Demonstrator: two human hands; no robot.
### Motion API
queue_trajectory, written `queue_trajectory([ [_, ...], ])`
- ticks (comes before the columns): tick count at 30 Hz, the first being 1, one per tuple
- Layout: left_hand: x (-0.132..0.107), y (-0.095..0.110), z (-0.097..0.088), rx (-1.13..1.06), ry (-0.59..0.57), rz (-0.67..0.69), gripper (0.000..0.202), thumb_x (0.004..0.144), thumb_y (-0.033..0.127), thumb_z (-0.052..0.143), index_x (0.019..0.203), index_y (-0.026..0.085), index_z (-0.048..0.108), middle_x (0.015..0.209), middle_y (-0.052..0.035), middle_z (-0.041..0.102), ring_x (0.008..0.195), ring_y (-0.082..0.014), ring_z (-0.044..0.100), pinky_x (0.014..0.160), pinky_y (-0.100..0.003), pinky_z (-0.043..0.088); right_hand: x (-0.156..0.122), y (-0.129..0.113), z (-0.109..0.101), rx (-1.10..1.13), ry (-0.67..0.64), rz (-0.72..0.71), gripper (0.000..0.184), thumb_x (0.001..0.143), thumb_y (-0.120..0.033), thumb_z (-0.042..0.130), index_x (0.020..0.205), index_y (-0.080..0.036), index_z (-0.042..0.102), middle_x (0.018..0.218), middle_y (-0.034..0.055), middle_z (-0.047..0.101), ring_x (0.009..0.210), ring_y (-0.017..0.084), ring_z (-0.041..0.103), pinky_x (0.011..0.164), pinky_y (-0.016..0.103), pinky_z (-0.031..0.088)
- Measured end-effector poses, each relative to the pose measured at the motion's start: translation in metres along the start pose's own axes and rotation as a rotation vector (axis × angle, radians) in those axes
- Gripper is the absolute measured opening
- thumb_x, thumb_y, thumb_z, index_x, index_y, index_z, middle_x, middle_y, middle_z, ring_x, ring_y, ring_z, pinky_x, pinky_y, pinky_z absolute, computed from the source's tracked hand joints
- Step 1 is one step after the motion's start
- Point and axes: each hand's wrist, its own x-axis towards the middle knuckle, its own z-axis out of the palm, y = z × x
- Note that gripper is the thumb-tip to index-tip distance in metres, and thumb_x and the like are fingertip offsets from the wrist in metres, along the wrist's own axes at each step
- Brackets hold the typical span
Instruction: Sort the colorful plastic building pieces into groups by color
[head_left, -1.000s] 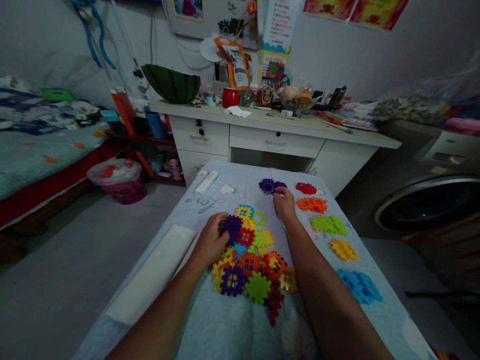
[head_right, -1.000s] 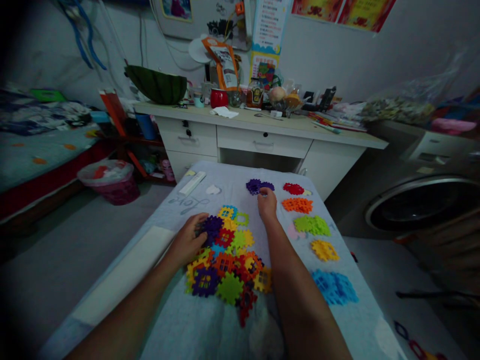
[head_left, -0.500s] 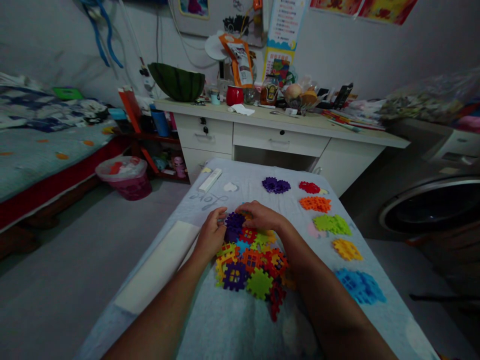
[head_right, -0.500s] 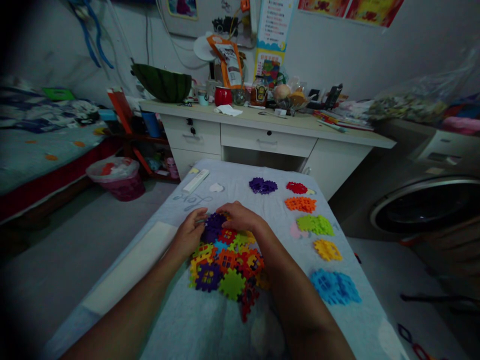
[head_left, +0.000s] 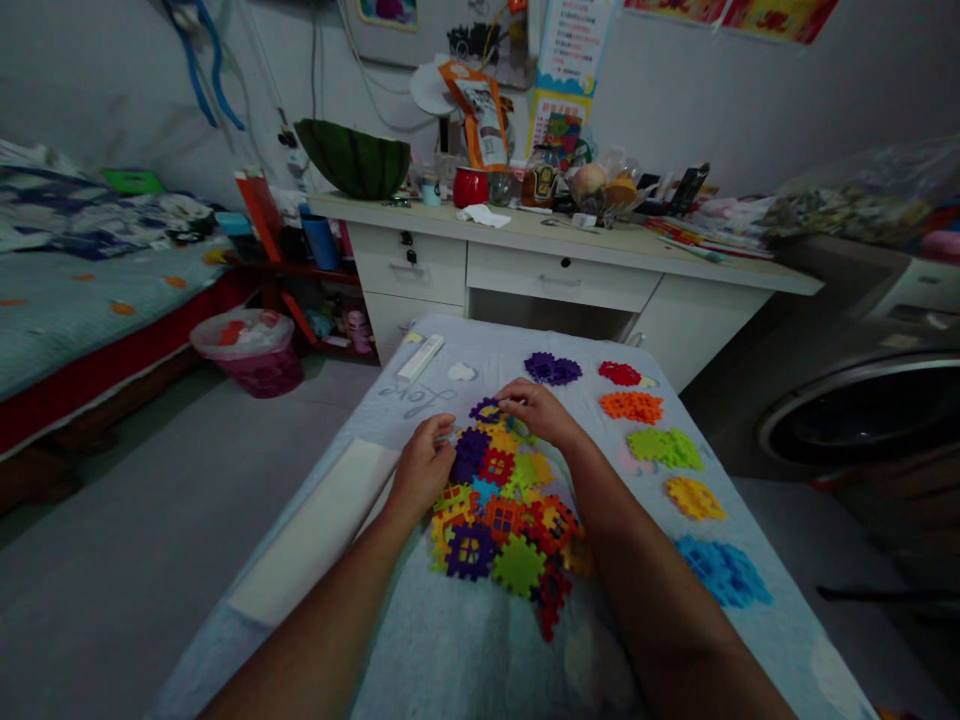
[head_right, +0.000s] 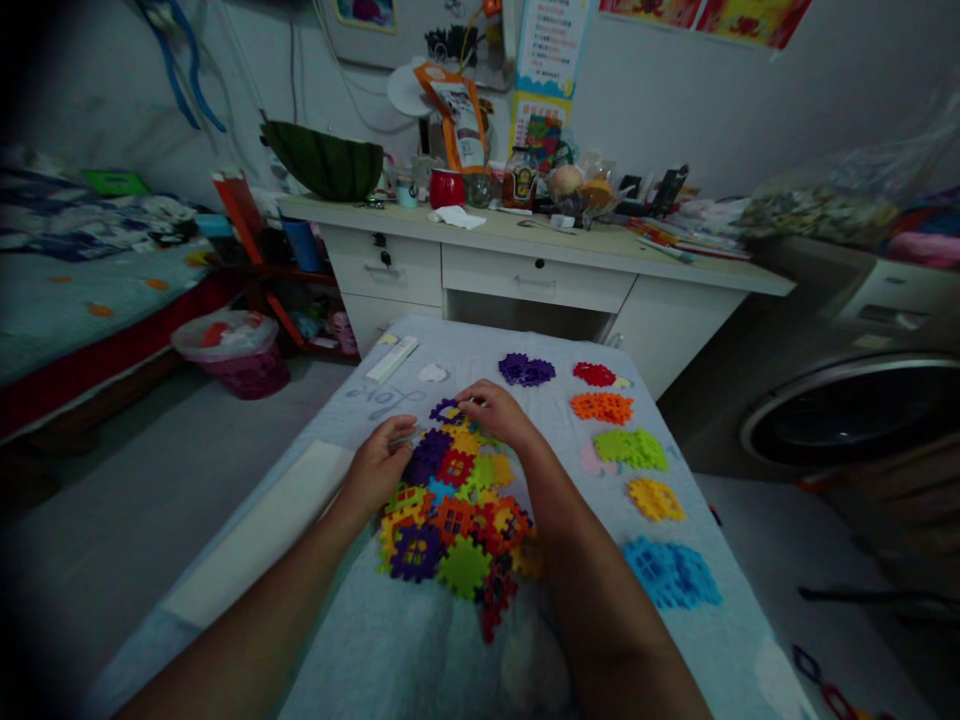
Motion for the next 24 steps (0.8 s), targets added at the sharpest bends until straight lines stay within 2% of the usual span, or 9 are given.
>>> queue_trajectory([
  [5,-0.001,0.003,0.0,0.013,0.003,0.009,0.037,0.077,0.013,0.05,0.112,0.02,0.059,0.116,-0.0092,0.064,0.11,-0.022,0.062,0.093,-0.039,0.051,-0.002,0.028,-0.024,0.309,0.445,0.303,0.029,0.069,-0.043,0.069,0.081,-0.017,0.068,0.06,-0.0038,0.057,0.051,0.01,0.05,0.046,0.021,0.038],
  [9,-0.002,0.005,-0.001,0.033,0.03,0.018,0.036,0.077,0.014,0.051,0.111,0.02,0.061,0.113,-0.0089,0.065,0.106,-0.0222,0.063,0.088,-0.038,0.052,-0.005,0.05,-0.032,0.469,0.673,0.427,0.029,0.061,-0.039,0.073,0.075,-0.017,0.061,0.054,-0.006,0.054,0.046,0.008,0.049,0.041,0.019,0.04],
  [15,-0.003,0.008,-0.003,0.054,0.042,-0.005,0.037,0.076,0.016,0.051,0.111,0.021,0.061,0.111,-0.008,0.066,0.101,-0.0213,0.064,0.081,-0.035,0.053,-0.002,0.067,-0.028,0.527,0.795,0.444,0.021,0.059,-0.025,0.073,0.071,-0.017,0.057,0.055,-0.0056,0.056,0.047,0.009,0.055,0.041,0.018,0.046],
  [19,-0.004,0.009,-0.003,0.057,0.045,0.005,0.034,0.077,0.019,0.052,0.11,0.021,0.062,0.109,-0.0074,0.066,0.098,-0.0211,0.065,0.077,-0.033,0.053,0.003,0.073,-0.027,0.613,0.822,0.419,0.026,0.057,-0.018,0.073,0.078,-0.018,0.059,0.066,-0.0033,0.06,0.058,0.011,0.063,0.053,0.022,0.055],
  [24,-0.004,0.011,-0.003,0.067,0.057,0.024,0.032,0.076,0.018,0.053,0.107,0.021,0.062,0.109,-0.0075,0.065,0.098,-0.0211,0.064,0.074,-0.032,0.052,0.004,0.077,-0.029,0.561,0.918,0.405,0.033,0.055,-0.02,0.074,0.084,-0.019,0.059,0.079,-0.0029,0.059,0.065,0.01,0.061,0.062,0.024,0.055],
])
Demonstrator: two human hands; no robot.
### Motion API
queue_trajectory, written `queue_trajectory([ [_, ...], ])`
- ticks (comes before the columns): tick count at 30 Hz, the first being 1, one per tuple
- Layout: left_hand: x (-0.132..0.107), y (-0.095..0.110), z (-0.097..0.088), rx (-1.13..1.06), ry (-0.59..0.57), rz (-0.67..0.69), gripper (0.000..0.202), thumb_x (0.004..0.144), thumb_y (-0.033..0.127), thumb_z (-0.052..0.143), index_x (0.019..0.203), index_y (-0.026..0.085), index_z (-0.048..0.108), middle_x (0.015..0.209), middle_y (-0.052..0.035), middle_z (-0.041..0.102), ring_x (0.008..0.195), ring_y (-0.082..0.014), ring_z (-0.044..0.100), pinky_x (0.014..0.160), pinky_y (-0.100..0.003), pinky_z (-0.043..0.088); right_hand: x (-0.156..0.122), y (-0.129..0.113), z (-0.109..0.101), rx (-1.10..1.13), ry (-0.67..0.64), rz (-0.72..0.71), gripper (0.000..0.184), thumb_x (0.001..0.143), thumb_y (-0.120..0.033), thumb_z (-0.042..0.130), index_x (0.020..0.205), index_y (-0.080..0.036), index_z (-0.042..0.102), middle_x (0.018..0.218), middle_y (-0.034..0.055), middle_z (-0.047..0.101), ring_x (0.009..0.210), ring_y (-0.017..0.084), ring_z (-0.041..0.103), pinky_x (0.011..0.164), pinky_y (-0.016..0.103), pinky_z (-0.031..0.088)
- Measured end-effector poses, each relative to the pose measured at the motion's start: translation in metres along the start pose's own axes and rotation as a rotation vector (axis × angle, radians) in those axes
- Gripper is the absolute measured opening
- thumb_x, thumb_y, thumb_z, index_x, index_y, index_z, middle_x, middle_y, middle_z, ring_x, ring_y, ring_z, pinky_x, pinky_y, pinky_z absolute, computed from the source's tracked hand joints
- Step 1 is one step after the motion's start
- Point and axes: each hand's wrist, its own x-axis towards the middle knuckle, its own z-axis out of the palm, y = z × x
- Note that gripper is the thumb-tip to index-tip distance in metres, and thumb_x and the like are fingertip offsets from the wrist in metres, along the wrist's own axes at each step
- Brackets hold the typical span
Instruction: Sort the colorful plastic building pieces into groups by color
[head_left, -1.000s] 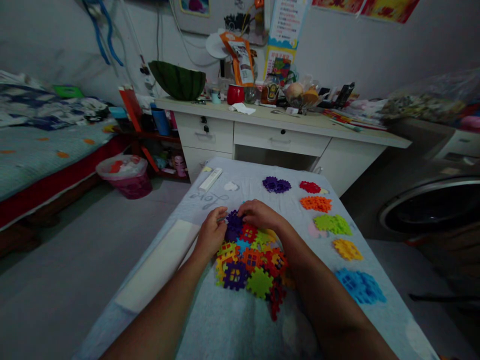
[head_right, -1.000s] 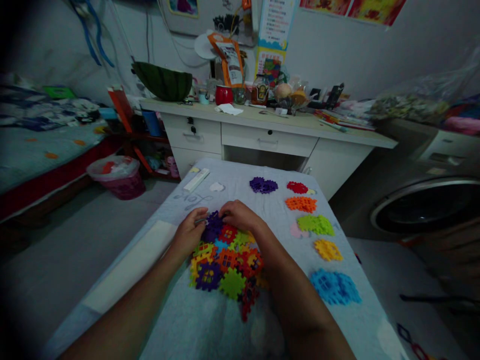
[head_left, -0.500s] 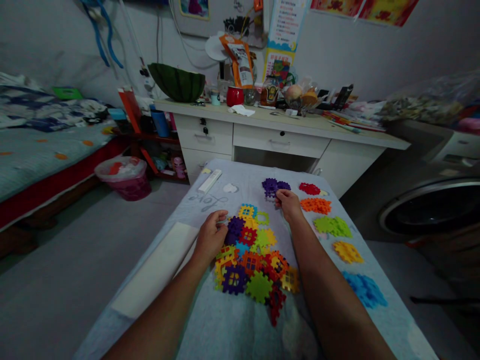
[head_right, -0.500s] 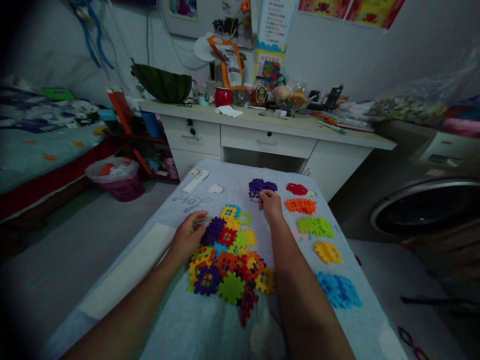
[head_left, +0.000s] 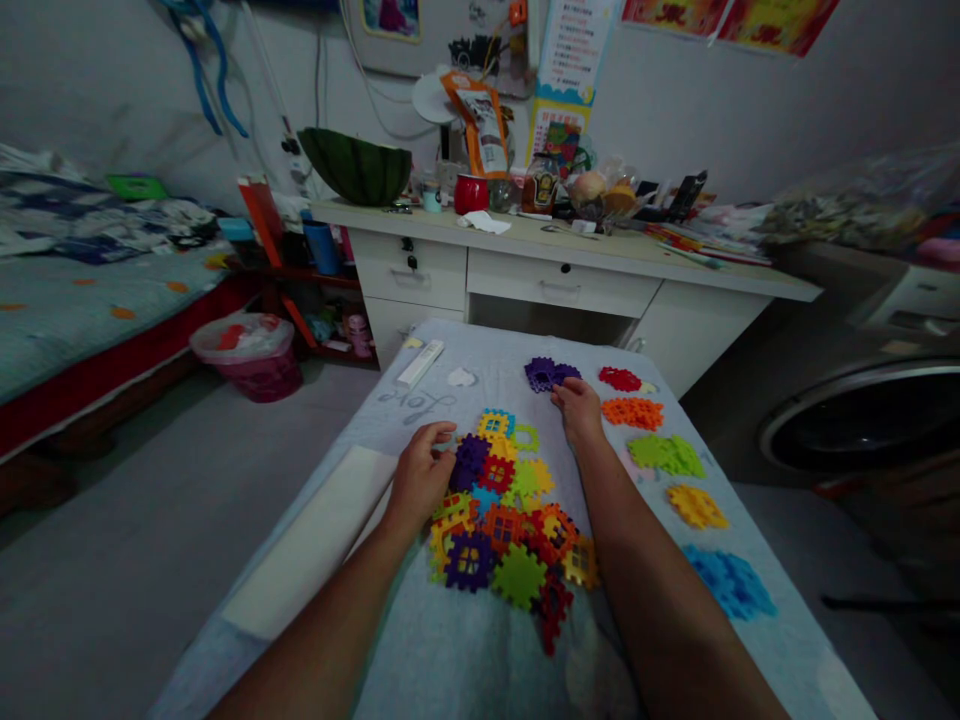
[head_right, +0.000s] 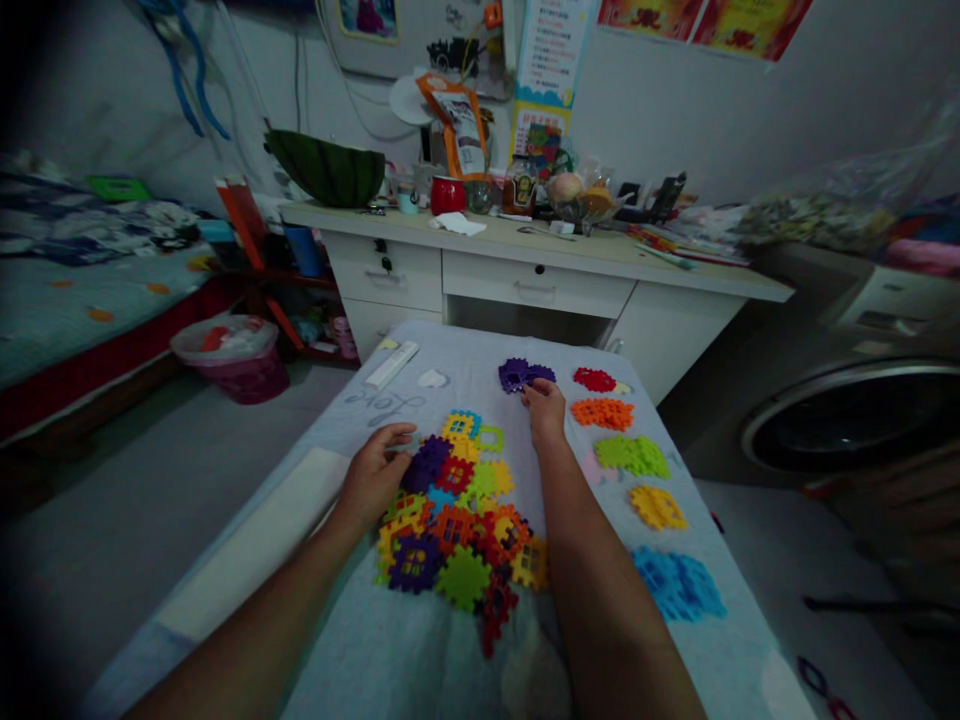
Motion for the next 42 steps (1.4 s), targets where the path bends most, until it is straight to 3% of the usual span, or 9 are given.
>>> queue_trajectory([
  [3,0.0,0.0,-0.001,0.006,0.017,0.034,0.032,0.076,0.017,0.052,0.106,0.021,0.063,0.11,-0.0067,0.065,0.101,-0.0209,0.063,0.075,-0.032,0.052,-0.003,-0.006,-0.001,-0.088,0.003,-0.051,0.033,0.057,-0.025,0.071,0.087,-0.02,0.059,0.085,-0.0017,0.06,0.066,0.011,0.059,0.061,0.026,0.053],
  [5,0.0,0.0,-0.001,0.012,0.031,0.068,0.032,0.076,0.016,0.052,0.106,0.022,0.062,0.111,-0.0061,0.064,0.103,-0.0205,0.062,0.077,-0.031,0.052,-0.01,-0.014,0.0,-0.157,-0.109,-0.079,0.033,0.059,-0.029,0.07,0.089,-0.02,0.061,0.087,-0.0004,0.062,0.069,0.013,0.059,0.062,0.027,0.052],
  [12,-0.001,0.008,-0.005,0.056,0.086,0.161,0.036,0.075,0.01,0.047,0.106,0.022,0.061,0.113,-0.0049,0.062,0.103,-0.0189,0.061,0.08,-0.031,0.052,-0.055,-0.052,0.024,-0.575,-1.046,-0.299,0.024,0.073,-0.029,0.069,0.096,-0.019,0.07,0.1,0.0044,0.07,0.093,0.018,0.063,0.087,0.034,0.048],
  [16,-0.002,0.014,-0.009,0.082,0.116,0.177,0.036,0.077,0.009,0.046,0.108,0.021,0.061,0.114,-0.0051,0.061,0.105,-0.0189,0.061,0.083,-0.031,0.052,-0.084,-0.054,0.041,-0.831,-1.324,-0.564,0.037,0.074,-0.009,0.062,0.109,-0.021,0.068,0.117,0.0061,0.068,0.111,0.021,0.06,0.102,0.038,0.041],
  [21,-0.002,0.016,-0.012,0.106,0.133,0.185,0.034,0.079,0.01,0.046,0.107,0.022,0.061,0.117,-0.0056,0.06,0.11,-0.02,0.059,0.085,-0.032,0.052,-0.106,-0.049,0.05,-1.033,-1.427,-0.677,0.059,0.068,0.001,0.058,0.122,-0.023,0.062,0.133,0.0061,0.061,0.122,0.024,0.052,0.107,0.045,0.033],
  [28,0.001,0.005,-0.008,0.091,0.103,0.119,0.034,0.077,0.011,0.048,0.107,0.022,0.062,0.113,-0.0051,0.062,0.105,-0.02,0.06,0.083,-0.032,0.051,-0.111,-0.051,0.051,-1.092,-1.408,-0.686,0.037,0.071,-0.008,0.067,0.106,-0.021,0.065,0.11,0.005,0.068,0.111,0.024,0.054,0.101,0.042,0.033],
  [34,0.003,-0.003,-0.006,0.091,0.071,0.096,0.034,0.077,0.013,0.049,0.108,0.021,0.061,0.112,-0.0055,0.063,0.105,-0.0204,0.061,0.081,-0.032,0.051,-0.11,-0.052,0.051,-1.015,-1.348,-0.71,0.035,0.071,-0.01,0.071,0.103,-0.019,0.06,0.11,0.0061,0.061,0.109,0.023,0.051,0.098,0.039,0.035],
  [38,0.004,-0.005,-0.006,0.097,0.01,0.069,0.035,0.077,0.013,0.05,0.109,0.021,0.061,0.111,-0.0061,0.064,0.102,-0.0206,0.062,0.084,-0.035,0.052,-0.103,-0.061,0.048,-0.94,-1.316,-0.628,0.034,0.069,-0.009,0.071,0.1,-0.018,0.06,0.104,0.0048,0.06,0.101,0.02,0.054,0.094,0.036,0.039],
  [42,0.003,-0.003,-0.005,0.114,-0.04,0.096,0.034,0.078,0.013,0.049,0.108,0.021,0.062,0.11,-0.0065,0.065,0.1,-0.0205,0.063,0.088,-0.037,0.052,-0.09,-0.074,0.038,-0.803,-1.233,-0.433,0.028,0.072,-0.009,0.068,0.097,-0.018,0.06,0.088,-0.0003,0.062,0.082,0.015,0.057,0.077,0.027,0.043],
])
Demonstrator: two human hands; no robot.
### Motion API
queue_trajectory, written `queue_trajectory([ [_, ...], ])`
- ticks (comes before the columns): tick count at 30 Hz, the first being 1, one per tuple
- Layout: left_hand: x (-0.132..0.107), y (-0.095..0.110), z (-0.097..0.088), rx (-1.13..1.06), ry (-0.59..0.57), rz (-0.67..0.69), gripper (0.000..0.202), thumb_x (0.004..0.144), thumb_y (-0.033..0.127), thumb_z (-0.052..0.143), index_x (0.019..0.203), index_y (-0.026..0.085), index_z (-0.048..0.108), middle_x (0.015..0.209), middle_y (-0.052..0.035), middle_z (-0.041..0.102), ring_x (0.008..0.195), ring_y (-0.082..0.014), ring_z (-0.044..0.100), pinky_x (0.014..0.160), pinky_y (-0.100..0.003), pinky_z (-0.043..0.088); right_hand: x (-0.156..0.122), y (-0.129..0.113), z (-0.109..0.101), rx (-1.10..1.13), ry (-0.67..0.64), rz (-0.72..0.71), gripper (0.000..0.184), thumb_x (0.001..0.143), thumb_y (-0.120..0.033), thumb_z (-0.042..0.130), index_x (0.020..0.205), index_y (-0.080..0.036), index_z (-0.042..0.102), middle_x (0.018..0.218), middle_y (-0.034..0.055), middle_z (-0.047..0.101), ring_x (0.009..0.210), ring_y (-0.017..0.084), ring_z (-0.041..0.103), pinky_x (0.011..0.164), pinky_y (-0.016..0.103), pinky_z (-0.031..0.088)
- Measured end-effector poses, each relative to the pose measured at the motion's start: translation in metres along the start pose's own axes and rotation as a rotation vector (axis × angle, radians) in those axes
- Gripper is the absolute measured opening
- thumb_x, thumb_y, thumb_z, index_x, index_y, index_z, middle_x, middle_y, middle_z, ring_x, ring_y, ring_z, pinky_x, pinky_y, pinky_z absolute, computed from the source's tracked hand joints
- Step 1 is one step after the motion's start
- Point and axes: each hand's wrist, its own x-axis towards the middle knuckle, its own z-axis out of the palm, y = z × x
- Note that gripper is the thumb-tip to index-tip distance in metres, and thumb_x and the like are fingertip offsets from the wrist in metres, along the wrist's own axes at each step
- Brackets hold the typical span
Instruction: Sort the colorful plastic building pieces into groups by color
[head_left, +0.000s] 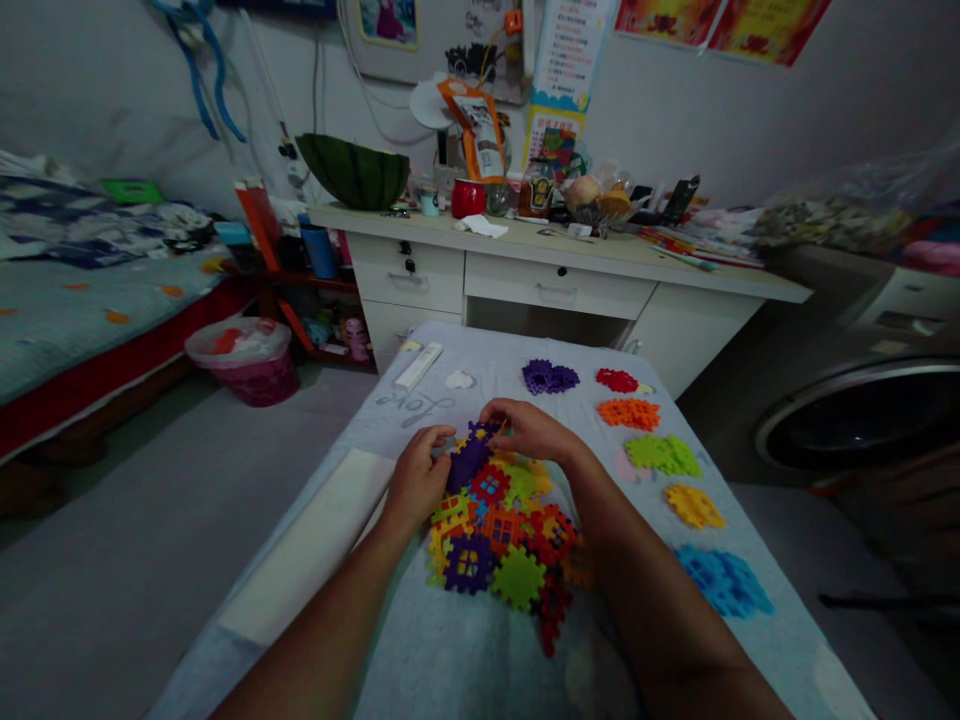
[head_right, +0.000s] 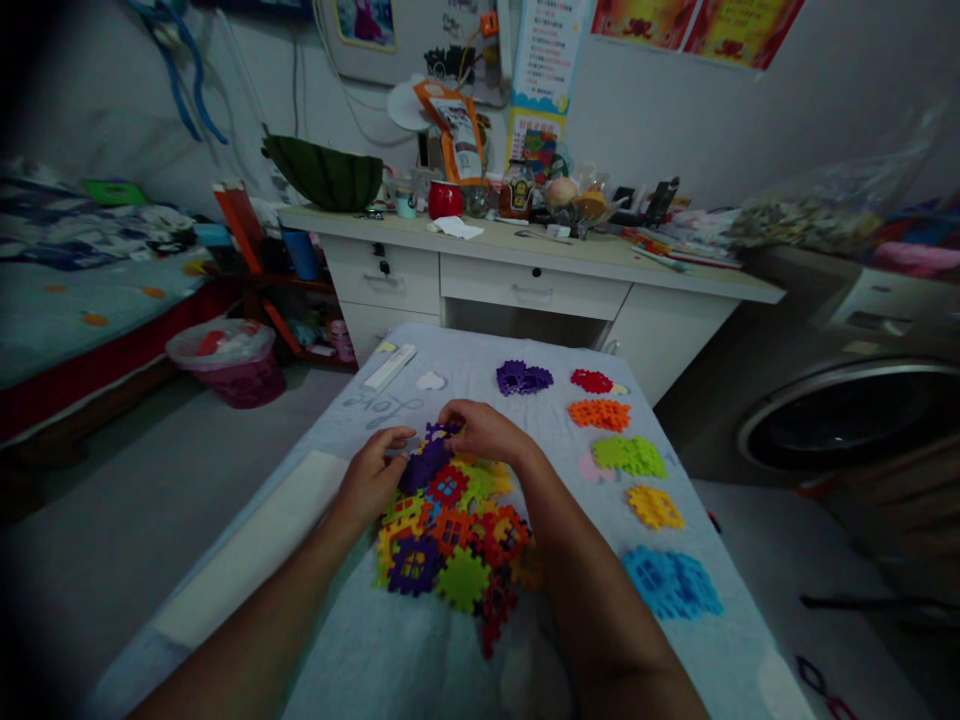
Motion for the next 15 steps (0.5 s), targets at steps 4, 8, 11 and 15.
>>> queue_trajectory([
  [4,-0.001,0.003,0.0,0.019,-0.033,0.024,0.033,0.078,0.016,0.05,0.108,0.022,0.062,0.109,-0.006,0.065,0.099,-0.0204,0.064,0.09,-0.038,0.052,-0.01,0.003,-0.022,0.072,0.19,0.078,0.022,0.071,-0.015,0.07,0.091,-0.019,0.062,0.075,-0.0039,0.059,0.071,0.012,0.055,0.067,0.023,0.042],
  [8,-0.003,0.006,0.002,0.057,-0.085,0.066,0.03,0.078,0.018,0.052,0.107,0.021,0.063,0.109,-0.0066,0.065,0.103,-0.0222,0.062,0.095,-0.041,0.05,-0.029,0.002,-0.047,0.081,0.441,0.13,0.034,0.069,-0.021,0.074,0.102,-0.02,0.067,0.08,-0.0021,0.062,0.071,0.013,0.055,0.067,0.025,0.043],
  [11,-0.004,0.007,0.004,0.091,-0.125,0.093,0.03,0.078,0.018,0.053,0.106,0.021,0.063,0.11,-0.0071,0.065,0.106,-0.0235,0.061,0.097,-0.043,0.048,-0.055,0.001,-0.065,0.081,0.526,0.183,0.033,0.07,-0.025,0.074,0.103,-0.021,0.07,0.078,-0.0008,0.063,0.069,0.014,0.055,0.066,0.027,0.042],
  [15,-0.003,0.008,0.004,0.109,-0.155,0.116,0.029,0.075,0.017,0.054,0.101,0.021,0.064,0.107,-0.0066,0.065,0.104,-0.0236,0.061,0.097,-0.042,0.048,-0.105,0.004,-0.084,0.008,0.618,0.281,0.03,0.065,-0.026,0.078,0.094,-0.022,0.073,0.084,0.0027,0.067,0.074,0.018,0.058,0.068,0.03,0.045],
])
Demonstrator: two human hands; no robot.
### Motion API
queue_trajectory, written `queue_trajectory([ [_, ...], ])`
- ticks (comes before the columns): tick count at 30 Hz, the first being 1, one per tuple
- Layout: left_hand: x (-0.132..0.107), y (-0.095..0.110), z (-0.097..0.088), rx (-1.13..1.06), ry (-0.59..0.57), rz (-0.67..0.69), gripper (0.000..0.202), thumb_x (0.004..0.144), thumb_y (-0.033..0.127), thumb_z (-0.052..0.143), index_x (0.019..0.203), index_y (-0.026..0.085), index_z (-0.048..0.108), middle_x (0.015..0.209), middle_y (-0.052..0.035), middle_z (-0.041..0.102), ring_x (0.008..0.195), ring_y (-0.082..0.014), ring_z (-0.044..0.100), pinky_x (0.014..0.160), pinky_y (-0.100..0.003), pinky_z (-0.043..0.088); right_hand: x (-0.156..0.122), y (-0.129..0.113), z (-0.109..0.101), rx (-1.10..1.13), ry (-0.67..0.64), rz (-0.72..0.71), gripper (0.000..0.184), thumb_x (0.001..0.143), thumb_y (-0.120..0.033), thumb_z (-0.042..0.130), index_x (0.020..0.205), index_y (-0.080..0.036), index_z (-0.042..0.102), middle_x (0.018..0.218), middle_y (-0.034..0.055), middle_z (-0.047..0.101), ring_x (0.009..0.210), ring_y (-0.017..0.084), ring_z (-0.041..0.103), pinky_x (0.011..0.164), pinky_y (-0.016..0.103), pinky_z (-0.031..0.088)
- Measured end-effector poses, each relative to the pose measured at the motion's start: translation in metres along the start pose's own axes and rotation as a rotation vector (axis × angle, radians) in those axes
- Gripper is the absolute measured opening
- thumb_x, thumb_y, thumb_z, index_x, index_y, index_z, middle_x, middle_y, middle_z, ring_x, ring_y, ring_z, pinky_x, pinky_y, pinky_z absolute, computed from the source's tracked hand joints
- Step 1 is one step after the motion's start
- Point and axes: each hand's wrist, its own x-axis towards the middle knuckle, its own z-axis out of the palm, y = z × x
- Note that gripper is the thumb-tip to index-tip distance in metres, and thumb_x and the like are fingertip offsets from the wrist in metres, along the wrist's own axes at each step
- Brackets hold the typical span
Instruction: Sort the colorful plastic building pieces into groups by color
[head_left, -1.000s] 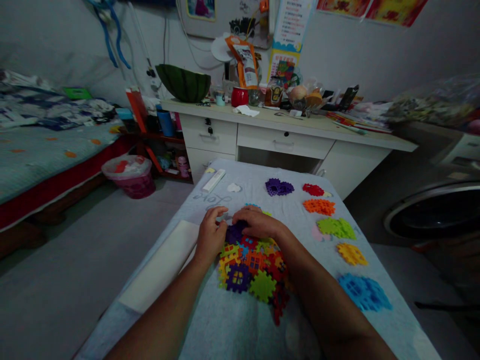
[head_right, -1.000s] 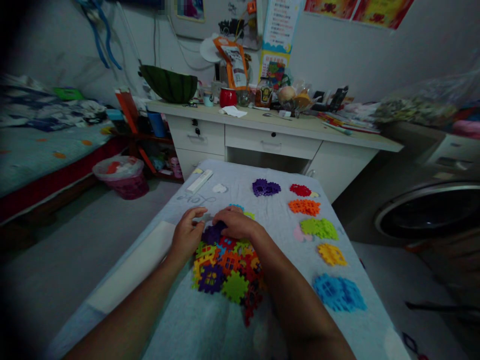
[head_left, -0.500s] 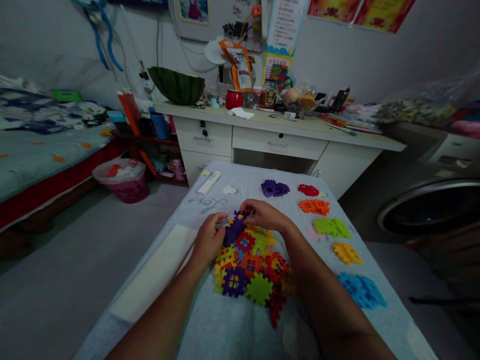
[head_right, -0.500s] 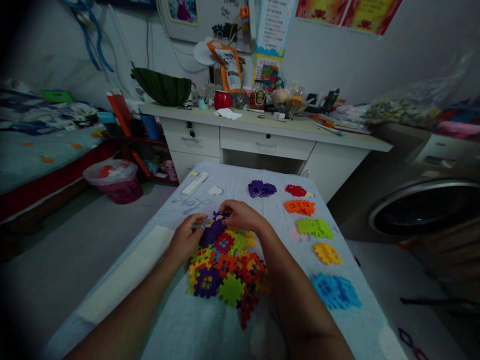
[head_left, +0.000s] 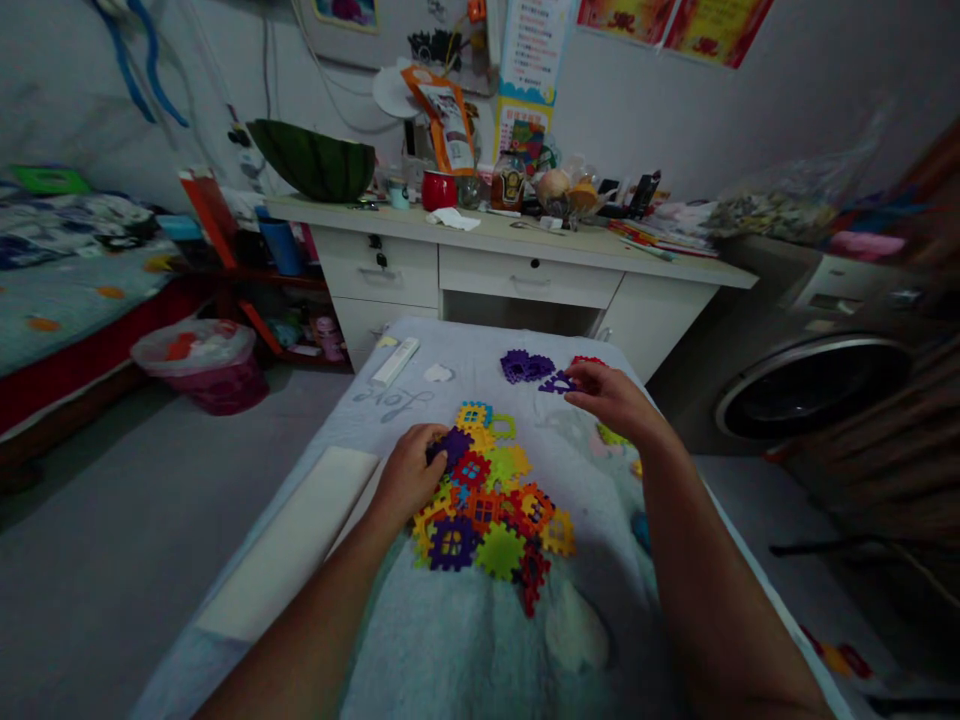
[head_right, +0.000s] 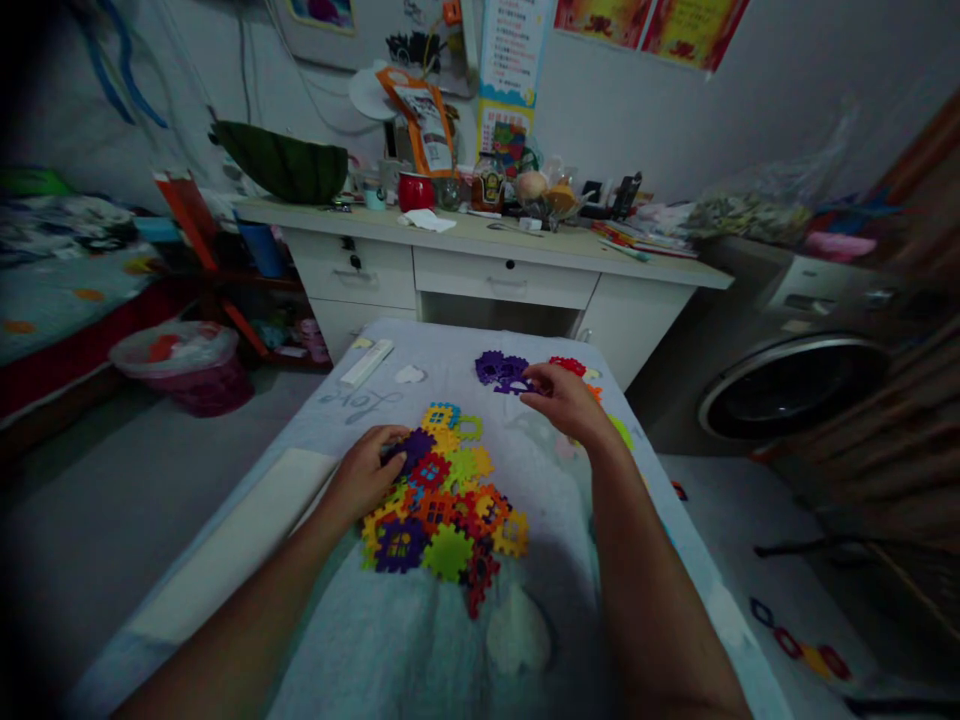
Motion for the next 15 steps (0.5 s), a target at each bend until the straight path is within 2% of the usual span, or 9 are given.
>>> queue_trajectory([
  [4,0.0,0.001,-0.001,0.009,-0.023,0.021,0.028,0.075,0.018,0.054,0.1,0.021,0.065,0.107,-0.0064,0.065,0.104,-0.0233,0.061,0.098,-0.042,0.047,-0.041,0.021,-0.037,-0.245,0.01,0.054,0.028,0.067,-0.028,0.076,0.095,-0.022,0.073,0.08,0.0033,0.066,0.071,0.018,0.057,0.067,0.03,0.046],
  [9,0.0,0.001,0.0,0.018,-0.021,0.045,0.028,0.075,0.021,0.054,0.101,0.022,0.065,0.107,-0.0063,0.064,0.106,-0.0237,0.06,0.1,-0.041,0.047,-0.091,0.046,-0.065,-0.379,-0.028,0.159,0.03,0.07,-0.029,0.072,0.099,-0.022,0.073,0.077,0.0029,0.064,0.068,0.017,0.057,0.063,0.029,0.044],
  [12,0.0,-0.002,0.002,0.032,-0.028,0.038,0.028,0.076,0.023,0.054,0.102,0.021,0.064,0.107,-0.0061,0.063,0.103,-0.0231,0.061,0.097,-0.04,0.048,-0.105,0.053,-0.073,-0.413,0.002,0.205,0.031,0.07,-0.03,0.071,0.1,-0.021,0.072,0.077,0.003,0.063,0.068,0.017,0.057,0.062,0.029,0.043],
  [15,0.001,-0.005,0.003,0.052,-0.036,0.027,0.028,0.076,0.025,0.054,0.102,0.021,0.064,0.107,-0.0062,0.063,0.1,-0.0229,0.062,0.094,-0.04,0.05,-0.099,0.054,-0.069,-0.421,0.036,0.219,0.028,0.071,-0.029,0.071,0.098,-0.021,0.072,0.074,0.0016,0.063,0.064,0.016,0.055,0.061,0.028,0.041],
])
